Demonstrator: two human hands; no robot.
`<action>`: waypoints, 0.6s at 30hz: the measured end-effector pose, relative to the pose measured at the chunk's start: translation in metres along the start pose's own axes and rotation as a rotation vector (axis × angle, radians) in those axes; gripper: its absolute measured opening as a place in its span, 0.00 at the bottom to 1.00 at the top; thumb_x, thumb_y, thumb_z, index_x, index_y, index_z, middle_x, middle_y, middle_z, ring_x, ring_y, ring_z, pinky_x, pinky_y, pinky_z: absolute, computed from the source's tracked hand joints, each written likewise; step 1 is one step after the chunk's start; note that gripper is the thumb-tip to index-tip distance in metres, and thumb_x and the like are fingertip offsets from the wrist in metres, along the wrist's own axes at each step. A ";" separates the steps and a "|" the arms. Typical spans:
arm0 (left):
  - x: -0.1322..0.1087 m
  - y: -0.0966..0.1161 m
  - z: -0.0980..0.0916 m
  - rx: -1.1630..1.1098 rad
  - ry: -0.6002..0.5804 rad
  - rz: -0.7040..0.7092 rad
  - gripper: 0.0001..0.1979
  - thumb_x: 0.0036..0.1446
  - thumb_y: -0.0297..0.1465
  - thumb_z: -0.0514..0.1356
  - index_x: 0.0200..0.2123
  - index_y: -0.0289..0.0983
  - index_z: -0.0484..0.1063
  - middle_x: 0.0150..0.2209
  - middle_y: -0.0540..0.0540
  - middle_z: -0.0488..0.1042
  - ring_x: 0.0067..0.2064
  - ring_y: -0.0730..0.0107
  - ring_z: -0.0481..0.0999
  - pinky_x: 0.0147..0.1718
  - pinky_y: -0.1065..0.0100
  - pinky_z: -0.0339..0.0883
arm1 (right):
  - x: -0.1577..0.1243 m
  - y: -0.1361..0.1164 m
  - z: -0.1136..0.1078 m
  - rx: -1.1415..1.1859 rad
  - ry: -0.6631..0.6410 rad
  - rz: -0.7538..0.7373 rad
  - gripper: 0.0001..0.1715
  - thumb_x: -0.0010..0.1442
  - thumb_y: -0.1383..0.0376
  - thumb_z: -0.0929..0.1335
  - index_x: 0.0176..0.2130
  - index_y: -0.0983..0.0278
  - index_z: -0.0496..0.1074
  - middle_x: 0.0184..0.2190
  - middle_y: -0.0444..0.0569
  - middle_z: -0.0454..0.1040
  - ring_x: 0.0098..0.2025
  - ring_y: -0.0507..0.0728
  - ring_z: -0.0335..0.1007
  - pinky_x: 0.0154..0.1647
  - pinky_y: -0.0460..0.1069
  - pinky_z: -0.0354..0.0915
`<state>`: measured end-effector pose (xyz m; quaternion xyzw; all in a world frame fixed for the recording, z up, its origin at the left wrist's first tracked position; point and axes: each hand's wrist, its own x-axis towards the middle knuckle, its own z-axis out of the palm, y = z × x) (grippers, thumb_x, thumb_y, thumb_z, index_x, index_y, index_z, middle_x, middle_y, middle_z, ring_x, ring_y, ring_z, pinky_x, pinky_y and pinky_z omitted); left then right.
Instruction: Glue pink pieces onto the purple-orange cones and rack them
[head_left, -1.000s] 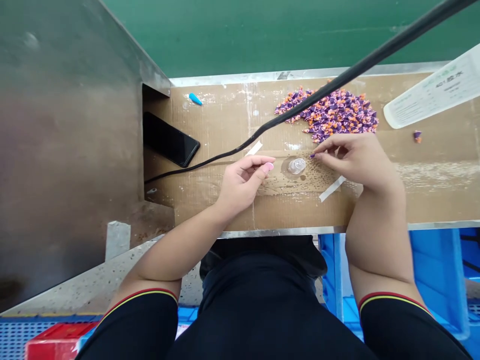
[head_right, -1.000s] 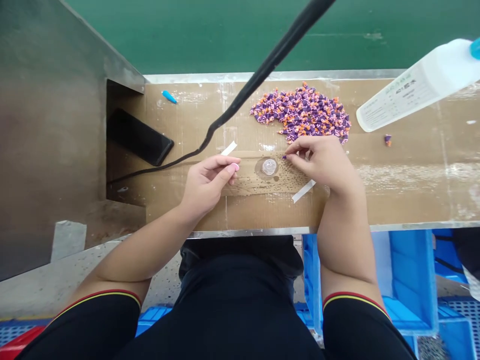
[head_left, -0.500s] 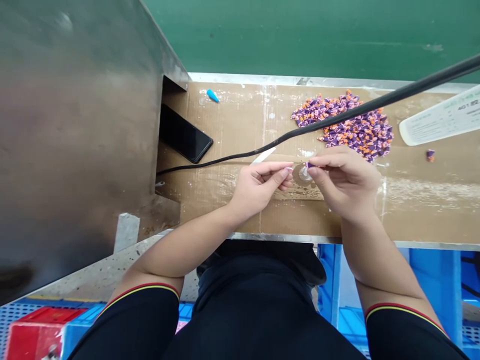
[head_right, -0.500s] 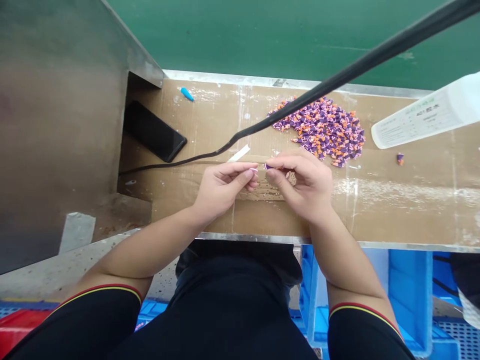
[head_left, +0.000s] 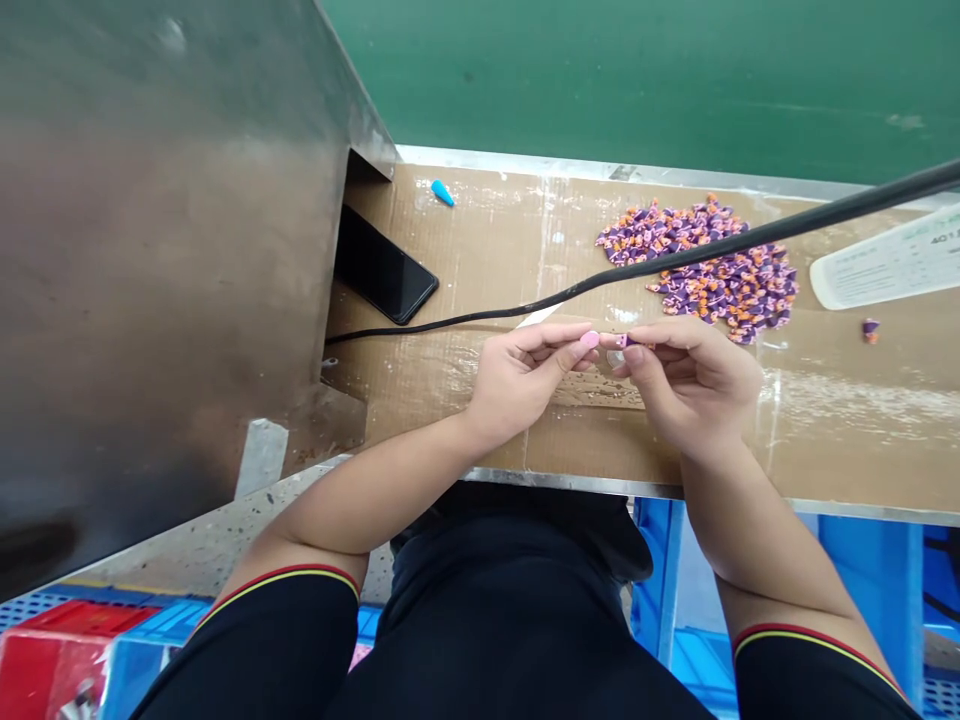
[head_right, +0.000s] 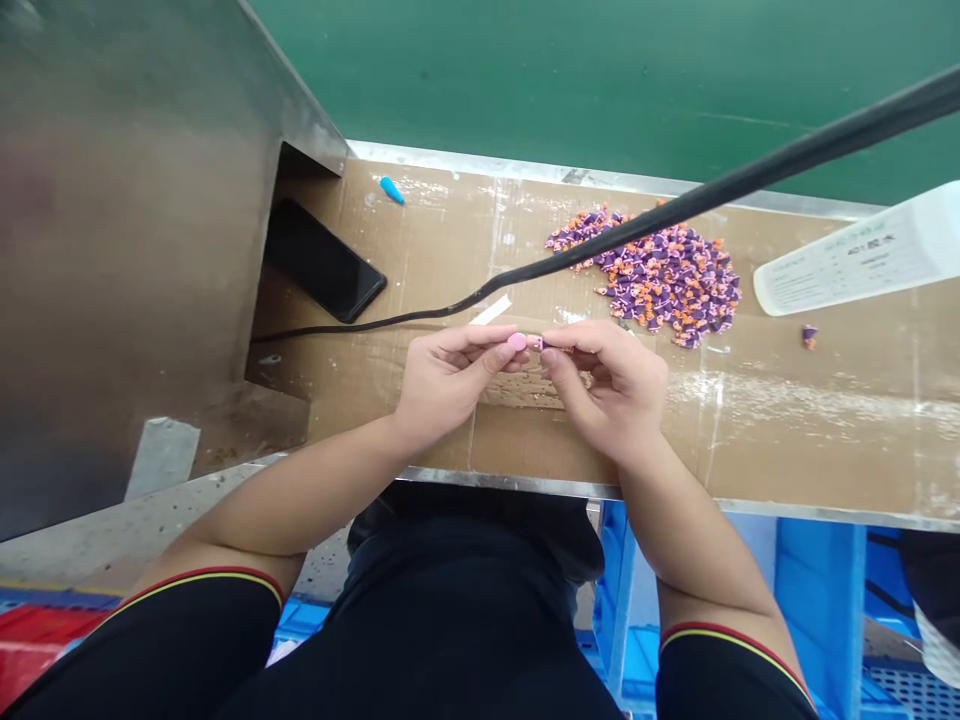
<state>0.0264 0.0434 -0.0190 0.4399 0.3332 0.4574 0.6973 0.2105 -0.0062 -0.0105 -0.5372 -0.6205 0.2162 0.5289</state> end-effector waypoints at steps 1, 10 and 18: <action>0.000 0.000 0.000 0.006 -0.006 0.003 0.11 0.62 0.40 0.77 0.44 0.42 0.89 0.44 0.44 0.89 0.43 0.65 0.90 0.48 0.63 0.87 | 0.000 0.000 0.000 0.001 0.002 -0.005 0.04 0.73 0.63 0.76 0.48 0.55 0.82 0.41 0.48 0.86 0.38 0.58 0.86 0.32 0.51 0.81; 0.002 -0.002 -0.004 0.034 -0.024 0.068 0.14 0.63 0.46 0.77 0.41 0.42 0.89 0.42 0.43 0.88 0.43 0.66 0.87 0.47 0.64 0.85 | -0.001 -0.003 0.008 -0.039 0.013 -0.044 0.05 0.73 0.64 0.75 0.48 0.55 0.83 0.42 0.48 0.88 0.37 0.58 0.86 0.33 0.53 0.83; 0.001 -0.001 -0.002 0.040 -0.021 -0.083 0.22 0.56 0.50 0.79 0.38 0.37 0.85 0.36 0.42 0.86 0.37 0.65 0.87 0.44 0.62 0.85 | -0.001 -0.004 0.011 0.000 0.056 -0.068 0.06 0.74 0.63 0.75 0.50 0.54 0.82 0.43 0.49 0.88 0.40 0.59 0.87 0.34 0.54 0.84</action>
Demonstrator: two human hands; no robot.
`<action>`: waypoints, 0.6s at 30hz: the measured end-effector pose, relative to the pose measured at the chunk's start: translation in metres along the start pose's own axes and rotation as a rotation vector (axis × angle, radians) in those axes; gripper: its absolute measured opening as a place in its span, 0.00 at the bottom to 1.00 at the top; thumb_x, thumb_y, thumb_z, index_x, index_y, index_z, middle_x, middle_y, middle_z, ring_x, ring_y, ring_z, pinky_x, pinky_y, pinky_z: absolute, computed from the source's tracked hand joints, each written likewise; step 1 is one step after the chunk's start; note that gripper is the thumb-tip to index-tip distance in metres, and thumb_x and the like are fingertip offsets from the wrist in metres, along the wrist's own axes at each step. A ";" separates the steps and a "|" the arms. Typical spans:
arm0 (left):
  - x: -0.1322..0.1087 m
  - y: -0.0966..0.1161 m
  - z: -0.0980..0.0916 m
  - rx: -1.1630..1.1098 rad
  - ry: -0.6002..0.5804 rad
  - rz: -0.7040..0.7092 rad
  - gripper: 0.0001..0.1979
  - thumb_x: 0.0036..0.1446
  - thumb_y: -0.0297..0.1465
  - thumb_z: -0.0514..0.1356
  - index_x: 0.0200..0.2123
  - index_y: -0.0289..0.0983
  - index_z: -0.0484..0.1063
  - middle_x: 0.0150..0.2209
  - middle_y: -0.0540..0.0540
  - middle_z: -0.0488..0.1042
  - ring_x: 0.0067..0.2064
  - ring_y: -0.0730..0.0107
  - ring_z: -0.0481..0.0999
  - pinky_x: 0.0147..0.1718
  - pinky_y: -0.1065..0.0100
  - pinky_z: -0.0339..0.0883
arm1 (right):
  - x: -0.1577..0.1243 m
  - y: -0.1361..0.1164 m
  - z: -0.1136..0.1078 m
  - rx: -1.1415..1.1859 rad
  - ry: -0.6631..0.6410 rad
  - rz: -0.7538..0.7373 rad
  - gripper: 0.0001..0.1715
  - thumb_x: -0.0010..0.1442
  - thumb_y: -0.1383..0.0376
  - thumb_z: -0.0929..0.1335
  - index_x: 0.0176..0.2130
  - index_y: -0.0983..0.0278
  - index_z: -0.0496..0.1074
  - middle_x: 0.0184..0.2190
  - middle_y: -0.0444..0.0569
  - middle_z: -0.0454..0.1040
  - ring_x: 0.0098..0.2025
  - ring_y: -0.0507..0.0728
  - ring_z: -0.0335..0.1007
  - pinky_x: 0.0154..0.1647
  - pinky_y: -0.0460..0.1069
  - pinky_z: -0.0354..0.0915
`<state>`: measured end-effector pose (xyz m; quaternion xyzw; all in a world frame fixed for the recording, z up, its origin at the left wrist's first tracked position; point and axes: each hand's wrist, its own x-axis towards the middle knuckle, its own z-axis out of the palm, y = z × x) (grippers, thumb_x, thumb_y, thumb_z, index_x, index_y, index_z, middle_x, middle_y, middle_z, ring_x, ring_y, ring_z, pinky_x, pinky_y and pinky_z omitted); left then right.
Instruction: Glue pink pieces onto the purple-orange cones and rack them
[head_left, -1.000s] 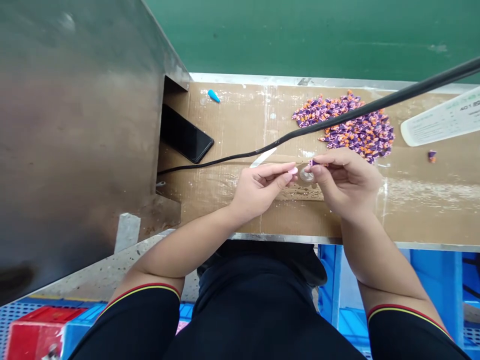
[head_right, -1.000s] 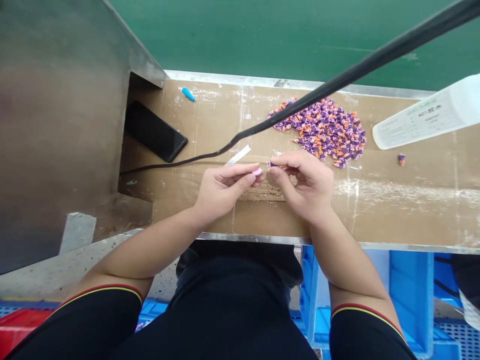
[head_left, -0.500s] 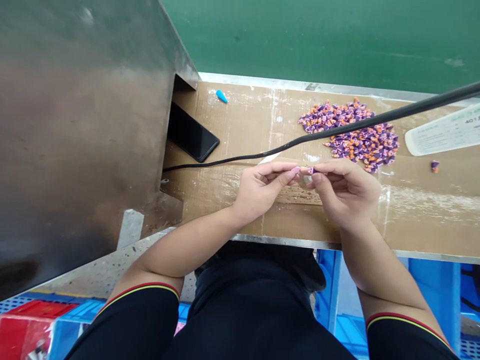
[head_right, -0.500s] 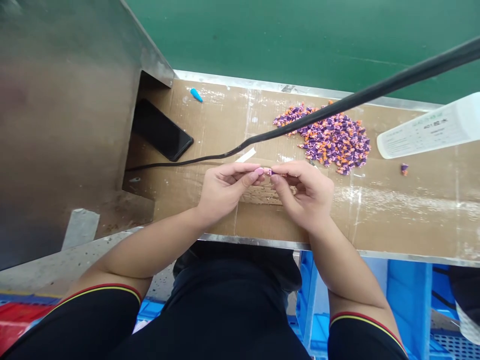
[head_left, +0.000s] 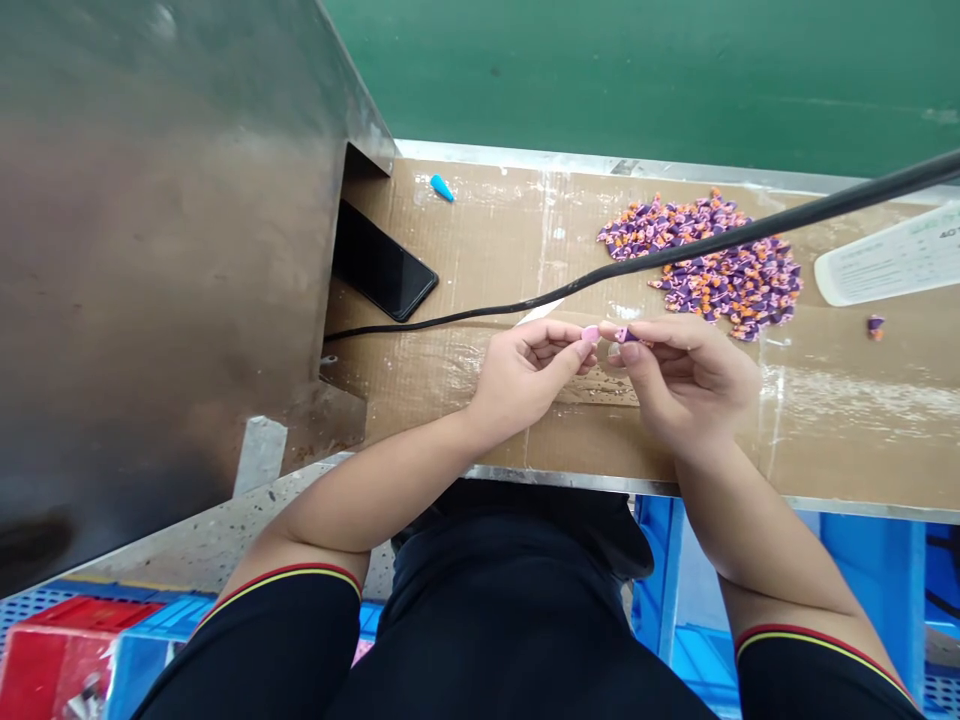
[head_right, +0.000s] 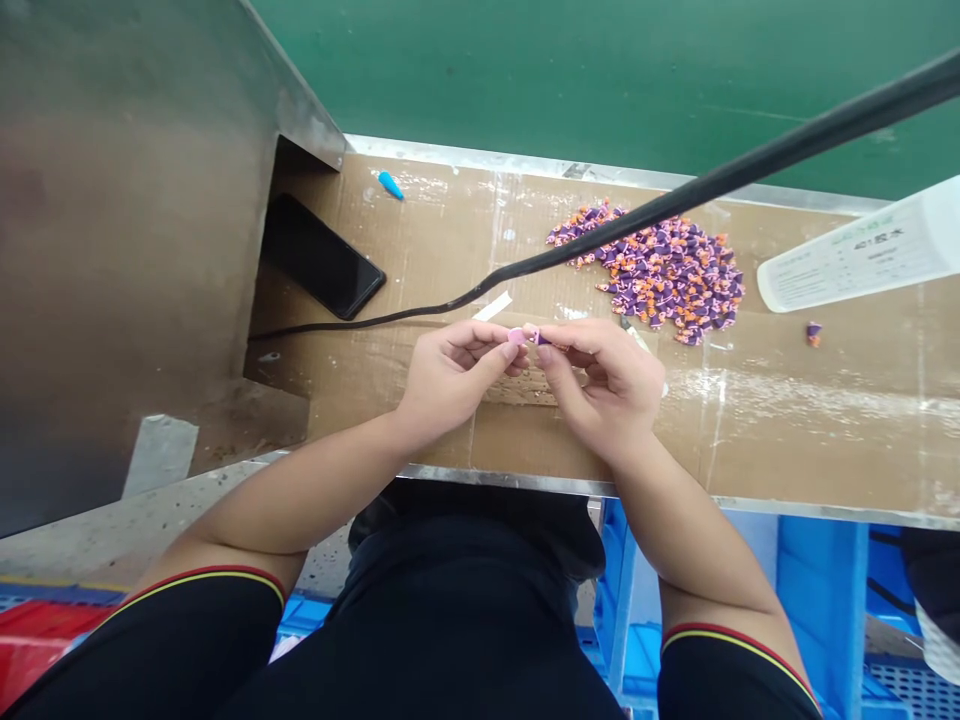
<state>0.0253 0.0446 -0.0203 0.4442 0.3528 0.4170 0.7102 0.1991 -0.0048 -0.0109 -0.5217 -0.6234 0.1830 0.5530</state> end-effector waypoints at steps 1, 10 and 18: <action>0.000 -0.001 -0.001 0.007 -0.007 -0.007 0.23 0.56 0.50 0.79 0.37 0.36 0.84 0.35 0.42 0.86 0.37 0.66 0.86 0.43 0.62 0.85 | 0.000 0.000 0.000 -0.005 -0.015 0.003 0.05 0.74 0.62 0.75 0.50 0.54 0.82 0.43 0.49 0.88 0.40 0.60 0.87 0.35 0.55 0.84; 0.003 -0.002 -0.005 0.083 -0.094 -0.045 0.21 0.61 0.52 0.75 0.39 0.38 0.89 0.38 0.42 0.87 0.35 0.66 0.86 0.39 0.64 0.86 | 0.002 0.005 -0.002 -0.001 -0.077 -0.041 0.09 0.73 0.67 0.75 0.50 0.53 0.84 0.41 0.47 0.87 0.38 0.58 0.86 0.36 0.54 0.81; 0.007 -0.003 -0.002 -0.214 0.032 -0.078 0.18 0.50 0.45 0.83 0.38 0.41 0.89 0.41 0.45 0.88 0.42 0.67 0.89 0.50 0.66 0.86 | -0.001 0.007 0.005 -0.163 0.036 -0.089 0.04 0.72 0.61 0.76 0.47 0.51 0.84 0.39 0.47 0.87 0.38 0.61 0.87 0.39 0.57 0.85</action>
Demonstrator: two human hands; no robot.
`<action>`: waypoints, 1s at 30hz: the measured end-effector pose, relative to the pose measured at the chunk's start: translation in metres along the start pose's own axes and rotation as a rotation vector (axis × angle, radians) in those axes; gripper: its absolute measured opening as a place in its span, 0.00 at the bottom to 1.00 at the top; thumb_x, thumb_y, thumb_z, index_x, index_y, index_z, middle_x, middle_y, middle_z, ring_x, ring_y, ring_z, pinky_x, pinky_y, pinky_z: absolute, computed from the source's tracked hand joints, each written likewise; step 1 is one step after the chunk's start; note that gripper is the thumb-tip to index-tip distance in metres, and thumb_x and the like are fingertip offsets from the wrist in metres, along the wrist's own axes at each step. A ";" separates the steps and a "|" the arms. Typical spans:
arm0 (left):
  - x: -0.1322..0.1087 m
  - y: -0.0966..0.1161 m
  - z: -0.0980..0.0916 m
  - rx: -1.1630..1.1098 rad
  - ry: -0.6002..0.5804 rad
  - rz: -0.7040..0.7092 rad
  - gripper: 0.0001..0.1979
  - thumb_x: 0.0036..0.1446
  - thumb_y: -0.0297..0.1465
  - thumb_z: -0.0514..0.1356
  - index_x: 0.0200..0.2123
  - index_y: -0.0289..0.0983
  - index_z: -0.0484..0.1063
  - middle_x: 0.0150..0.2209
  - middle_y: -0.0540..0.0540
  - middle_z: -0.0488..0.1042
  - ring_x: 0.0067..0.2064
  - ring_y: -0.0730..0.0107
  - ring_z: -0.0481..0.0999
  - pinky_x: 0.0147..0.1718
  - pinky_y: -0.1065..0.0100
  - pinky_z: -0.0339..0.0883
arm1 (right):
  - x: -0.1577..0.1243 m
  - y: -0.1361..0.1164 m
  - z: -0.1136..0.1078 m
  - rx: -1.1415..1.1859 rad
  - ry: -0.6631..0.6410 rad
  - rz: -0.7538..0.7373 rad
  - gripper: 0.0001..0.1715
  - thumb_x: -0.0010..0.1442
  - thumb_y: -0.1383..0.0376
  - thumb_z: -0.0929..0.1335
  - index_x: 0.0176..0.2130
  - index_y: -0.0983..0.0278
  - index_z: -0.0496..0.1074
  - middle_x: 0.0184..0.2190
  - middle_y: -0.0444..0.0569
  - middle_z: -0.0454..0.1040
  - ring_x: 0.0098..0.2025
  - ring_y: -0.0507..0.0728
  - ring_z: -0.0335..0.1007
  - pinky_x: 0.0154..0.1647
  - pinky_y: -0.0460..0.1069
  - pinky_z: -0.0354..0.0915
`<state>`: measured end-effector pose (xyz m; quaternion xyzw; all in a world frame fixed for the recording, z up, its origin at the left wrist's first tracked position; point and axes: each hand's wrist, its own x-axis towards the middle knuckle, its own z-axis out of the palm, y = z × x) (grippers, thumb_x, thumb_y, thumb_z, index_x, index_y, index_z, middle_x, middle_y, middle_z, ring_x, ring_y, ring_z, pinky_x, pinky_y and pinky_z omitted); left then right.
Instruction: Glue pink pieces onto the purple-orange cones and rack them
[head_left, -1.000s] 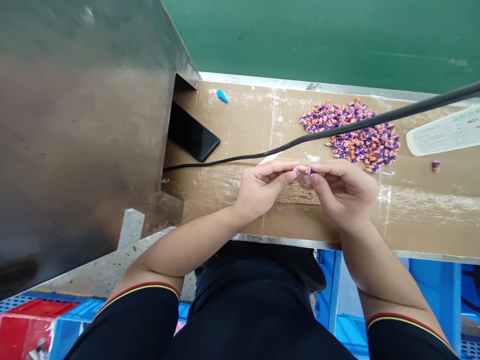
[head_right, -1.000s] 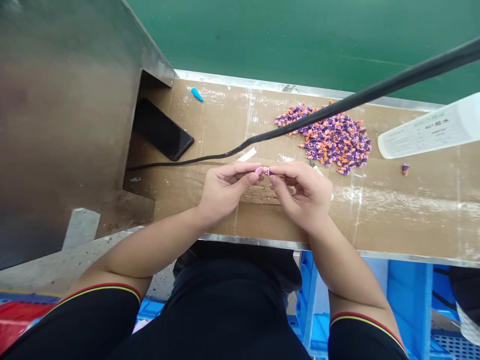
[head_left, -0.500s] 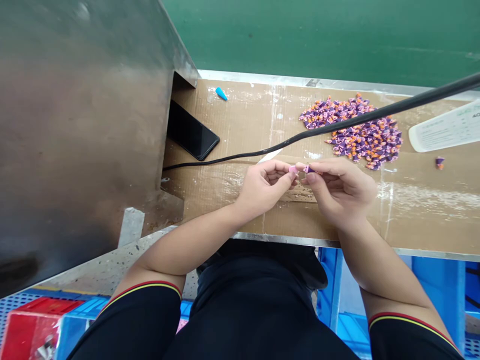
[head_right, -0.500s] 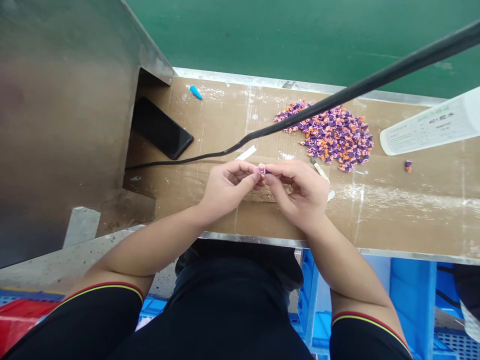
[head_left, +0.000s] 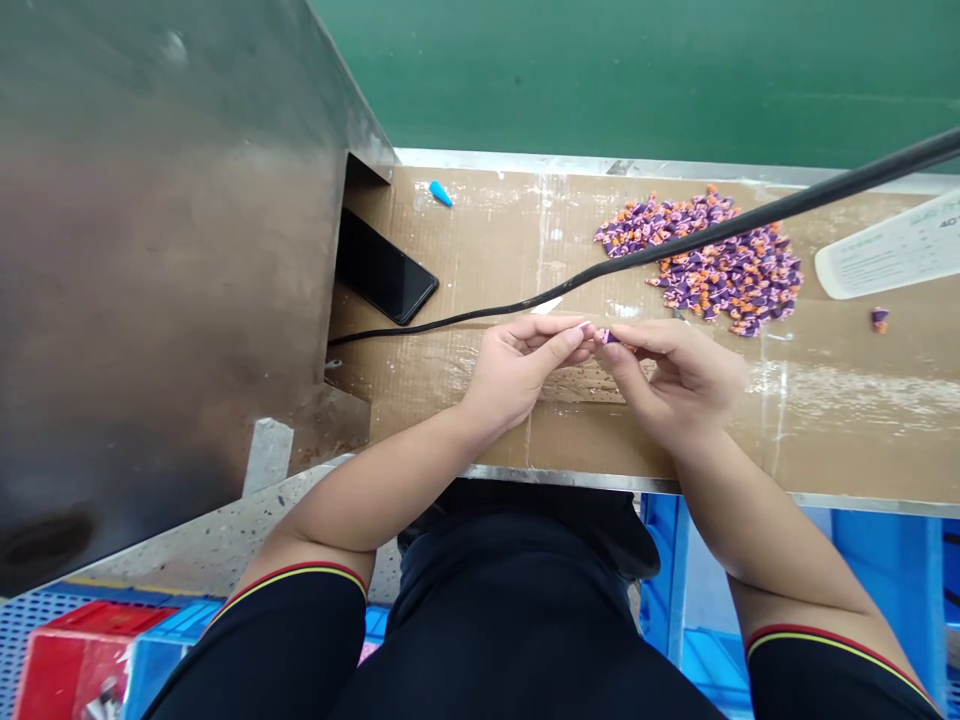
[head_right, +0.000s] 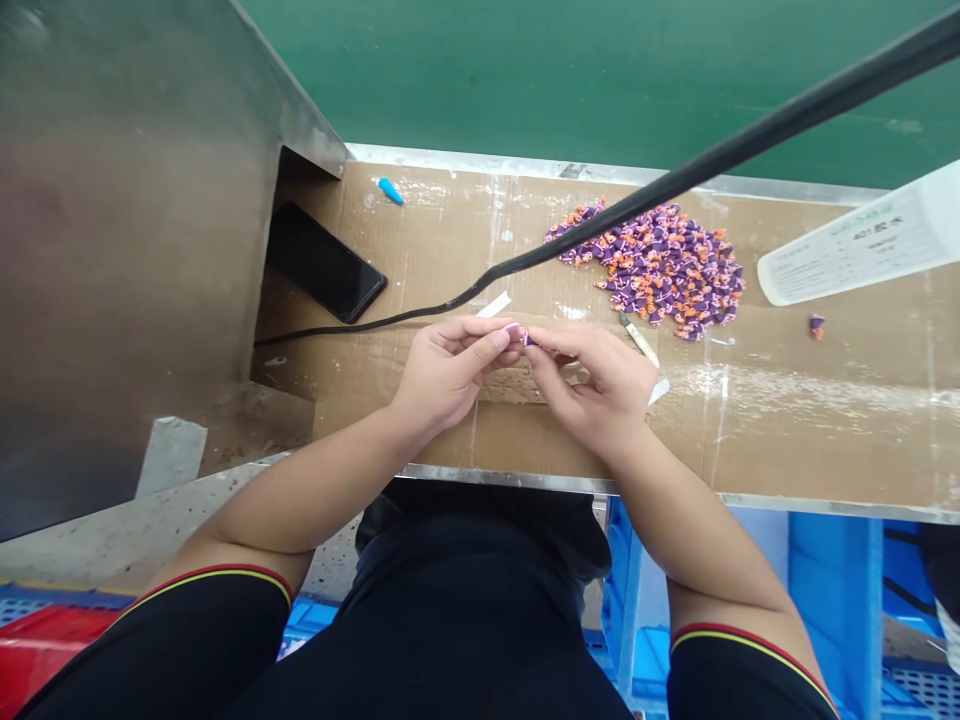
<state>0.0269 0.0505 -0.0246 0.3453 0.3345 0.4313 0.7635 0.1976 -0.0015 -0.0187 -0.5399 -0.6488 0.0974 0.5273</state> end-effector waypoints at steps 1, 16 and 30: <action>0.000 0.000 0.000 -0.030 -0.001 -0.021 0.17 0.49 0.44 0.84 0.37 0.42 0.89 0.41 0.45 0.89 0.44 0.67 0.89 0.51 0.66 0.86 | 0.000 0.000 0.001 -0.009 0.008 -0.023 0.05 0.72 0.62 0.76 0.47 0.50 0.84 0.39 0.46 0.88 0.38 0.61 0.87 0.39 0.57 0.85; -0.002 -0.004 0.001 0.040 0.034 0.044 0.16 0.49 0.48 0.83 0.35 0.47 0.90 0.41 0.46 0.89 0.43 0.67 0.87 0.37 0.70 0.79 | 0.002 0.002 0.004 -0.004 0.003 -0.086 0.08 0.70 0.66 0.77 0.46 0.50 0.85 0.39 0.45 0.88 0.39 0.60 0.88 0.42 0.56 0.86; -0.008 -0.003 0.003 0.184 0.029 0.151 0.16 0.56 0.50 0.80 0.37 0.45 0.89 0.42 0.46 0.89 0.49 0.58 0.89 0.59 0.53 0.84 | 0.001 -0.001 0.008 -0.119 0.050 -0.120 0.05 0.70 0.64 0.77 0.42 0.52 0.84 0.37 0.44 0.88 0.37 0.60 0.88 0.40 0.56 0.86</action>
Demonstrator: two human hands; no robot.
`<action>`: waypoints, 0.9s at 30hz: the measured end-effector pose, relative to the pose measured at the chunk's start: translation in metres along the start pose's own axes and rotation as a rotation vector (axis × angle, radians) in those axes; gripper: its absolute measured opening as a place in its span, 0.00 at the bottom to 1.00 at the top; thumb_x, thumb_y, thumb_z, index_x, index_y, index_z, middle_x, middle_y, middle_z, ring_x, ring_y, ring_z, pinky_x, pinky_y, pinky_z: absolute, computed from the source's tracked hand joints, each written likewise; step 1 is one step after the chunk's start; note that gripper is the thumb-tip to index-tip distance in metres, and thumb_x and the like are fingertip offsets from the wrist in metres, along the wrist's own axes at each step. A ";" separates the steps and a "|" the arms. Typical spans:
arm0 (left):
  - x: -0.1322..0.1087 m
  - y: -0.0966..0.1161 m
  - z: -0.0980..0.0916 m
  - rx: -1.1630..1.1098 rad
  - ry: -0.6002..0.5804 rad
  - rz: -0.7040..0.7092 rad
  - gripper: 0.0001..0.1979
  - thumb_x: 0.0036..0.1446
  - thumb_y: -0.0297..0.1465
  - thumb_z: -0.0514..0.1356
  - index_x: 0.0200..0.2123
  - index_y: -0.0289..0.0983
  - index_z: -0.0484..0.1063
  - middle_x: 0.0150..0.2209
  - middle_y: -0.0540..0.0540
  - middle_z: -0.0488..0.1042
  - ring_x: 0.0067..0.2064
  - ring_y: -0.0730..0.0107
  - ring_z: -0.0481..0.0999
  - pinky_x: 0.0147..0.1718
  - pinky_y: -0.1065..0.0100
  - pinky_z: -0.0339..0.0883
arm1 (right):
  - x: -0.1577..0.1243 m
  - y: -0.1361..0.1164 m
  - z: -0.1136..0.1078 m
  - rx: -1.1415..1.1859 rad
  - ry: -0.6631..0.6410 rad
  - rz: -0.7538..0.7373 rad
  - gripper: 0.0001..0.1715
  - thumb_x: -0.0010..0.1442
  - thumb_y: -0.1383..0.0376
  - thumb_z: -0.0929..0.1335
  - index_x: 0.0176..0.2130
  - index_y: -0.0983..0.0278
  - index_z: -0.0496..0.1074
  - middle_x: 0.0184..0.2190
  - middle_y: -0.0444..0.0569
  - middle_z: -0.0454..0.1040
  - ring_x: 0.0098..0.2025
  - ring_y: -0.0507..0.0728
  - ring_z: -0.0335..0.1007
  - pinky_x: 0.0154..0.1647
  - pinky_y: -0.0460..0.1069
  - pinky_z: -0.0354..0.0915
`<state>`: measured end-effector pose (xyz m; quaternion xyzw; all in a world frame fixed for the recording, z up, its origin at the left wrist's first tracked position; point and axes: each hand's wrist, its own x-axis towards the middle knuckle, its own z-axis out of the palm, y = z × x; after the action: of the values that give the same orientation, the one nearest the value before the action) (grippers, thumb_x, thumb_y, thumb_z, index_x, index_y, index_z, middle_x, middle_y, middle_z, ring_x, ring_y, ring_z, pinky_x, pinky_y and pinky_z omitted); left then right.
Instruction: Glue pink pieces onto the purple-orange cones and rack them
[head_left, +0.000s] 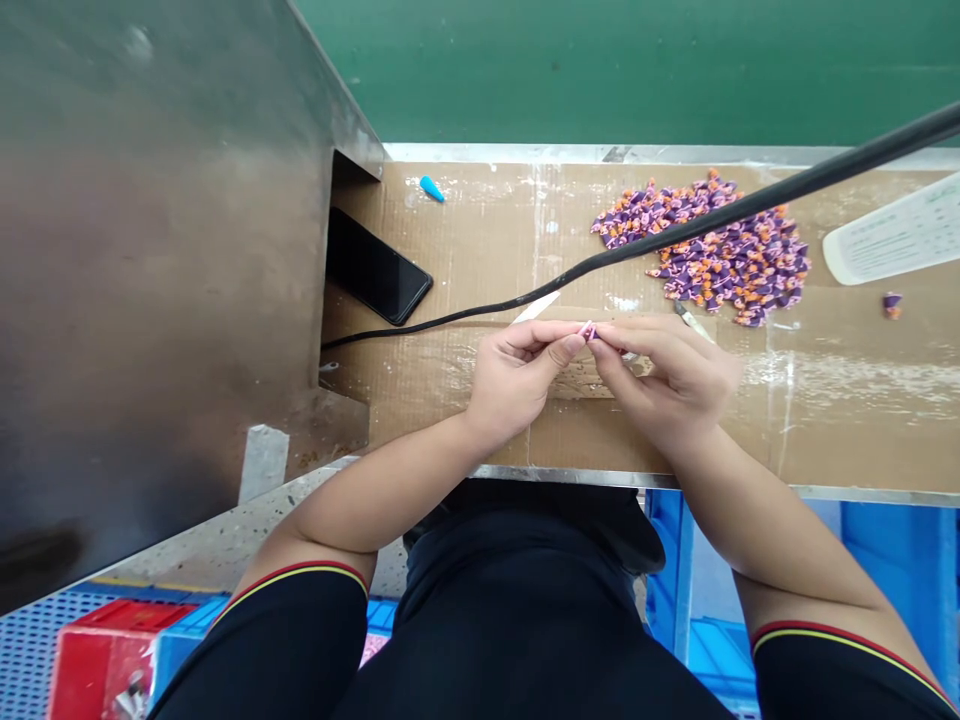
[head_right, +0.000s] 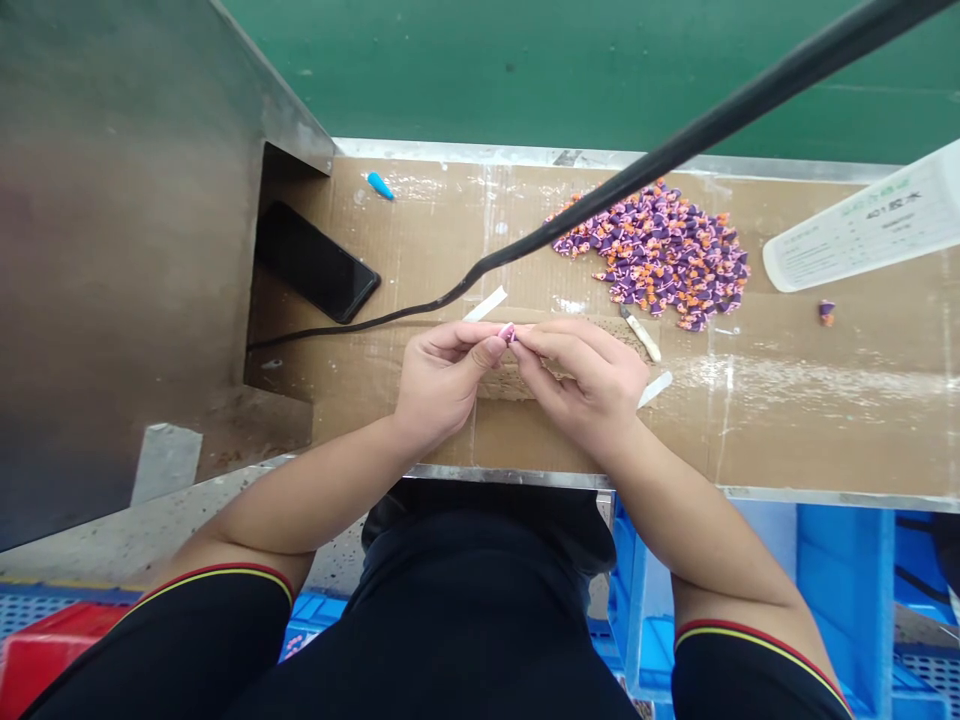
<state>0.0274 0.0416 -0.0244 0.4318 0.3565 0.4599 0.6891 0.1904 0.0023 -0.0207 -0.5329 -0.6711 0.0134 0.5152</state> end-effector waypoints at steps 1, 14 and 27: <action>0.000 0.000 0.000 0.004 -0.003 0.009 0.16 0.56 0.49 0.80 0.37 0.45 0.89 0.41 0.46 0.89 0.49 0.58 0.89 0.59 0.53 0.84 | 0.000 0.000 0.000 0.001 0.003 -0.009 0.05 0.70 0.65 0.77 0.43 0.51 0.83 0.37 0.44 0.88 0.37 0.60 0.88 0.40 0.56 0.86; -0.005 0.002 0.000 0.074 -0.053 0.057 0.12 0.64 0.45 0.76 0.46 0.46 0.90 0.52 0.44 0.88 0.59 0.55 0.88 0.67 0.53 0.80 | -0.001 0.007 -0.004 -0.002 -0.029 -0.028 0.10 0.70 0.66 0.77 0.47 0.49 0.83 0.41 0.45 0.88 0.41 0.61 0.88 0.43 0.58 0.86; -0.007 -0.011 -0.007 0.018 -0.161 0.123 0.13 0.68 0.40 0.73 0.54 0.51 0.87 0.58 0.46 0.86 0.62 0.57 0.86 0.69 0.55 0.79 | 0.002 0.005 -0.002 0.040 0.039 -0.088 0.11 0.70 0.70 0.77 0.48 0.54 0.83 0.40 0.45 0.88 0.41 0.60 0.88 0.44 0.55 0.85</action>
<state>0.0224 0.0347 -0.0363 0.4944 0.2771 0.4620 0.6822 0.1956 0.0048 -0.0212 -0.4928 -0.6831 -0.0064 0.5389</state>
